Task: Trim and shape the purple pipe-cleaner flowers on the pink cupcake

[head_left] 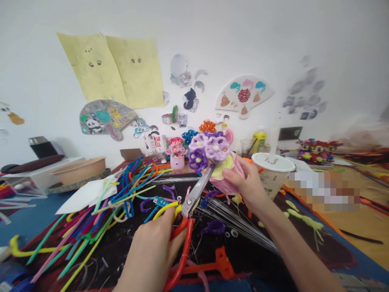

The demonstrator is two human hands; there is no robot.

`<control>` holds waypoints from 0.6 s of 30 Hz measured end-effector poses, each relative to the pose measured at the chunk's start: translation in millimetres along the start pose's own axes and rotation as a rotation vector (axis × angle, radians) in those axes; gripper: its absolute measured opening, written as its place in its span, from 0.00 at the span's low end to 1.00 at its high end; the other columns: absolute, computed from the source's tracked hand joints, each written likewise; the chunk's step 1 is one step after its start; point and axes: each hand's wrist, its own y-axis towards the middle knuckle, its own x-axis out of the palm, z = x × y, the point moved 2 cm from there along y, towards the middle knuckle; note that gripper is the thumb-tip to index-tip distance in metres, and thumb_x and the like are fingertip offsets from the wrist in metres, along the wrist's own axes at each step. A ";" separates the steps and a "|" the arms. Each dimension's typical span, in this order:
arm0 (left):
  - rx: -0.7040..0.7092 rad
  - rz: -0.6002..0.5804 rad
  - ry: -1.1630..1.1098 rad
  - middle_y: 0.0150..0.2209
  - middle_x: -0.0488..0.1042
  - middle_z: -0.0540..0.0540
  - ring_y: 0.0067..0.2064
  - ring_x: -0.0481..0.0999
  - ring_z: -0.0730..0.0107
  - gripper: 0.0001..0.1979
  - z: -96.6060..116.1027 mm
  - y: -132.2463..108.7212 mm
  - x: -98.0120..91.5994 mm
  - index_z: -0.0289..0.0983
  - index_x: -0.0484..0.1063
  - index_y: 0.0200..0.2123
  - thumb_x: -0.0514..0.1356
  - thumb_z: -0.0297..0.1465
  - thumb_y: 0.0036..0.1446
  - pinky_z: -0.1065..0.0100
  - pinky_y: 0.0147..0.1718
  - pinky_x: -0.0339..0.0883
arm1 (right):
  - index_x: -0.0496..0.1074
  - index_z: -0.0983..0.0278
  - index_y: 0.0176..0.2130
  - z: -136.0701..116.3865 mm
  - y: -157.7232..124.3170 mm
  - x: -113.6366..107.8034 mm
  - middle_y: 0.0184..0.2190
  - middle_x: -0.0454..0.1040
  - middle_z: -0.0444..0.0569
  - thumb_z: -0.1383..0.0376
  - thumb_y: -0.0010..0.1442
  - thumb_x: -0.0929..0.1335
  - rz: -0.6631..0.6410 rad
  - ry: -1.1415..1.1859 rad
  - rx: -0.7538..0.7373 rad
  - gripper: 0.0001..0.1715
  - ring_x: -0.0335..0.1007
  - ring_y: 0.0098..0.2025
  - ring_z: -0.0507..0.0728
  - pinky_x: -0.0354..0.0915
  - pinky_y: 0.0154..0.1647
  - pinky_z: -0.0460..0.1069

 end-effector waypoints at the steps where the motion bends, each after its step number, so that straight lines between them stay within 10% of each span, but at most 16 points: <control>1: 0.017 0.012 -0.001 0.24 0.76 0.50 0.25 0.77 0.62 0.13 -0.7 -1.0 1.7 0.40 0.69 0.38 0.50 0.40 0.63 0.70 0.25 0.59 | 0.75 0.61 0.40 0.0 -0.4 0.9 0.38 0.78 0.49 0.52 0.43 0.77 -0.001 0.011 0.004 0.25 0.74 0.39 0.60 0.70 0.41 0.52; 18: -0.102 -0.064 -0.533 0.18 0.46 0.58 0.23 0.44 0.77 0.20 25.5 -3.2 -2.0 0.40 0.51 0.19 0.51 0.42 0.58 0.72 0.20 0.41 | 0.74 0.62 0.42 3.4 -6.1 15.1 0.41 0.77 0.50 0.51 0.51 0.72 0.022 0.118 -0.002 0.22 0.73 0.43 0.61 0.70 0.43 0.52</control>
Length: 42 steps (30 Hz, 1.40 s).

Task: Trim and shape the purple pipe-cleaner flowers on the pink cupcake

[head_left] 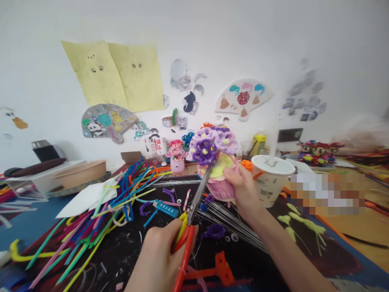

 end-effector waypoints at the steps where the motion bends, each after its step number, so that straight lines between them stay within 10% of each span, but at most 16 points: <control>1: -0.016 0.011 -0.021 0.18 0.45 0.58 0.23 0.44 0.77 0.20 5.4 -1.4 -0.4 0.40 0.50 0.19 0.51 0.41 0.58 0.72 0.20 0.41 | 0.73 0.62 0.41 0.5 0.0 -0.2 0.41 0.77 0.50 0.51 0.51 0.72 0.000 0.005 0.006 0.22 0.73 0.42 0.61 0.70 0.43 0.51; 20: -0.097 -0.085 0.455 0.22 0.64 0.50 0.24 0.61 0.69 0.15 -19.0 5.4 -7.8 0.39 0.65 0.29 0.45 0.41 0.58 0.70 0.27 0.47 | 0.75 0.65 0.37 6.7 3.5 -5.8 0.39 0.79 0.52 0.59 0.40 0.76 0.045 -0.038 0.299 0.22 0.74 0.45 0.63 0.68 0.45 0.54; 42: -0.164 -0.151 -0.118 0.18 0.49 0.56 0.23 0.48 0.77 0.21 2.8 -0.8 3.8 0.39 0.52 0.17 0.51 0.44 0.56 0.70 0.22 0.42 | 0.73 0.62 0.31 3.5 4.4 -6.2 0.31 0.79 0.49 0.64 0.36 0.74 0.152 -0.074 0.252 0.16 0.75 0.34 0.61 0.71 0.36 0.53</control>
